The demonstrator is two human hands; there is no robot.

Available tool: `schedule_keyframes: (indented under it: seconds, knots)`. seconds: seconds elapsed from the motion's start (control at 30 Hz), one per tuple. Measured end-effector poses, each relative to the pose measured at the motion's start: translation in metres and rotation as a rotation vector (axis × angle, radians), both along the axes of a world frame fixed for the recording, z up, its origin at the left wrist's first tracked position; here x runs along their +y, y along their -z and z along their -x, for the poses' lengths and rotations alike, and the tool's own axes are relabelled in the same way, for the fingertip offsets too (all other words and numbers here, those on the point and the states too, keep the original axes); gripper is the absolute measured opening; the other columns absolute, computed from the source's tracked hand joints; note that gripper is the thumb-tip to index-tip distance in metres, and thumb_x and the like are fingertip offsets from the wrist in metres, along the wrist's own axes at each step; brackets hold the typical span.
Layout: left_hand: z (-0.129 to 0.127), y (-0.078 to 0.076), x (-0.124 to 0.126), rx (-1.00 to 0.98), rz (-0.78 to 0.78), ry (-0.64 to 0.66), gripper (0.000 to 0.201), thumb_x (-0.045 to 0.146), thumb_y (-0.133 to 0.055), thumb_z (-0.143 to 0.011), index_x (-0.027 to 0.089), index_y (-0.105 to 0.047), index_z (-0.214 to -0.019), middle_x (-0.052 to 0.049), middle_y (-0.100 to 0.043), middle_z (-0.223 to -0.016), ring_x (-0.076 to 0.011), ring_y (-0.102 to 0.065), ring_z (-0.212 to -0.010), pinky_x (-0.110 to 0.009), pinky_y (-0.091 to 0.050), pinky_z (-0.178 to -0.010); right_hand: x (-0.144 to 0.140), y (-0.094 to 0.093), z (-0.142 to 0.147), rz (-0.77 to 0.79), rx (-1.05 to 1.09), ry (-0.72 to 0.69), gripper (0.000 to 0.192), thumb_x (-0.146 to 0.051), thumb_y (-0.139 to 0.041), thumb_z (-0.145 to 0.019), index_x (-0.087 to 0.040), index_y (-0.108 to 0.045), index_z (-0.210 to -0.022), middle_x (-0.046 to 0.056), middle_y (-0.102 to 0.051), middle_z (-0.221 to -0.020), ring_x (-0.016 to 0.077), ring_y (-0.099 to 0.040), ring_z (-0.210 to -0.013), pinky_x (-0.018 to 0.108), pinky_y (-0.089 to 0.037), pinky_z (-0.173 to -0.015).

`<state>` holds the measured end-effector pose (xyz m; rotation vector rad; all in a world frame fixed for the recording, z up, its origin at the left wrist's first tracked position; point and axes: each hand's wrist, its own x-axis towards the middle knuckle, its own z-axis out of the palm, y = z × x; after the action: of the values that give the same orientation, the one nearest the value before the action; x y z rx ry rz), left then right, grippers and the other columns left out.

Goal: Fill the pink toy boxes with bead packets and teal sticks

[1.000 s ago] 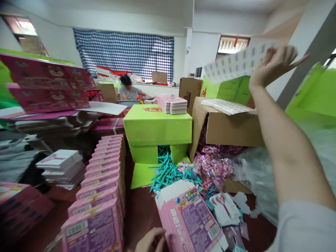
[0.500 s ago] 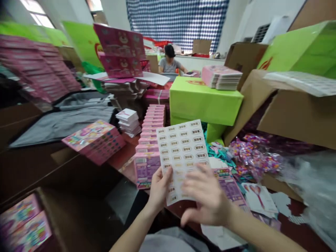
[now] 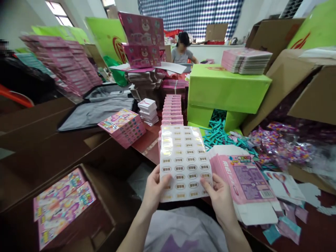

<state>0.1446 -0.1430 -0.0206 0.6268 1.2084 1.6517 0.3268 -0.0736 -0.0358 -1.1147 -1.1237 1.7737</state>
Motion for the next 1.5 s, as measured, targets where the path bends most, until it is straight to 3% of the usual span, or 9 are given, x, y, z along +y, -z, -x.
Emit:
schedule_keyframes:
  seconds: [0.13, 0.37, 0.47, 0.57, 0.77, 0.97, 1.17, 1.33, 1.5]
  knots:
    - [-0.001, 0.005, -0.020, 0.327, 0.053, -0.052, 0.026, 0.032, -0.075, -0.070, 0.012, -0.071, -0.086, -0.010, -0.072, -0.085, -0.0221, -0.068, -0.078, -0.030, -0.055, -0.070, -0.016, 0.005, -0.003, 0.034, 0.008, -0.080, 0.031, -0.038, -0.080, -0.064, -0.025, -0.074, -0.092, 0.007, -0.073, -0.094, 0.0276, -0.070, -0.083, 0.040, -0.058, -0.074]
    - [0.015, 0.006, -0.020, 0.916, -0.408, -0.674, 0.021, 0.023, -0.071, -0.072, 0.015, -0.061, -0.055, -0.009, -0.051, -0.123, -0.0229, -0.054, -0.109, -0.036, -0.049, -0.090, -0.010, -0.014, 0.013, 0.020, 0.062, -0.126, 0.031, -0.040, -0.080, -0.065, -0.019, -0.075, -0.087, 0.009, -0.073, -0.084, 0.0236, -0.070, -0.073, 0.036, -0.057, -0.071]
    - [0.026, 0.003, -0.020, 0.992, -0.508, -0.585, 0.019, 0.022, -0.067, -0.076, 0.015, -0.060, -0.060, -0.009, -0.053, -0.129, -0.0284, -0.051, -0.120, -0.047, -0.044, -0.099, -0.005, -0.015, 0.023, -0.013, 0.055, -0.184, 0.032, -0.039, -0.079, -0.067, -0.016, -0.073, -0.088, 0.010, -0.073, -0.084, 0.0229, -0.069, -0.073, 0.036, -0.057, -0.072]
    - [0.035, -0.002, -0.020, 0.925, -0.467, -0.481, 0.013, 0.020, -0.064, -0.080, 0.016, -0.063, -0.068, -0.009, -0.056, -0.128, -0.0298, -0.050, -0.123, -0.050, -0.040, -0.104, 0.003, -0.009, 0.030, -0.081, 0.030, -0.218, 0.035, -0.042, -0.076, -0.069, -0.014, -0.071, -0.091, 0.012, -0.073, -0.089, 0.0239, -0.069, -0.076, 0.036, -0.056, -0.072]
    - [0.065, -0.019, -0.027, 0.482, -0.524, -0.368, 0.019, 0.033, -0.060, -0.084, 0.016, -0.069, -0.088, -0.012, -0.045, -0.141, -0.0329, -0.045, -0.128, -0.050, -0.038, -0.106, 0.028, -0.010, 0.046, -0.460, -0.011, 0.294, 0.039, -0.041, -0.061, -0.085, -0.020, -0.055, -0.118, 0.012, -0.067, -0.110, 0.0197, -0.065, -0.088, 0.034, -0.053, -0.078]
    - [0.093, -0.022, -0.028, -0.078, -0.189, -0.398, 0.038, 0.047, -0.065, -0.078, 0.014, -0.066, -0.098, -0.009, -0.069, -0.092, -0.0182, -0.066, -0.079, -0.028, -0.054, -0.070, 0.036, -0.020, 0.069, -0.854, 0.003, -0.309, 0.046, -0.052, -0.051, -0.087, -0.024, -0.059, -0.123, 0.010, -0.055, -0.131, 0.0280, -0.044, -0.128, 0.045, -0.032, -0.109]
    - [0.096, -0.001, -0.010, -0.283, 0.049, -0.425, 0.033, 0.044, -0.071, -0.072, 0.013, -0.062, -0.076, -0.002, -0.066, -0.072, -0.0126, -0.062, -0.063, -0.023, -0.049, -0.062, 0.017, -0.012, 0.096, -0.533, 0.129, -0.482, 0.058, -0.034, -0.070, -0.077, -0.027, -0.048, -0.131, 0.007, -0.065, -0.116, 0.0209, -0.064, -0.101, 0.029, -0.052, -0.086]
    - [0.080, 0.010, -0.011, 0.443, -0.260, -0.605, 0.070, 0.068, -0.029, -0.087, 0.022, -0.044, -0.137, -0.013, -0.056, -0.130, -0.0269, -0.053, -0.121, -0.042, -0.041, -0.100, 0.009, -0.026, 0.122, -0.224, 0.221, -0.124, 0.088, -0.027, -0.071, -0.076, -0.028, -0.018, -0.146, 0.011, -0.066, -0.113, 0.0202, -0.067, -0.096, 0.031, -0.055, -0.080]
    - [0.064, 0.000, -0.033, 1.348, -0.382, -0.669, 0.071, 0.039, -0.065, -0.080, 0.036, -0.031, -0.143, -0.008, -0.053, -0.137, -0.0268, -0.049, -0.127, -0.055, -0.016, -0.114, -0.001, -0.039, 0.140, -0.158, 0.275, -0.110, 0.087, -0.032, -0.072, -0.076, -0.028, -0.017, -0.144, 0.014, -0.062, -0.119, 0.0225, -0.067, -0.097, 0.036, -0.056, -0.081]
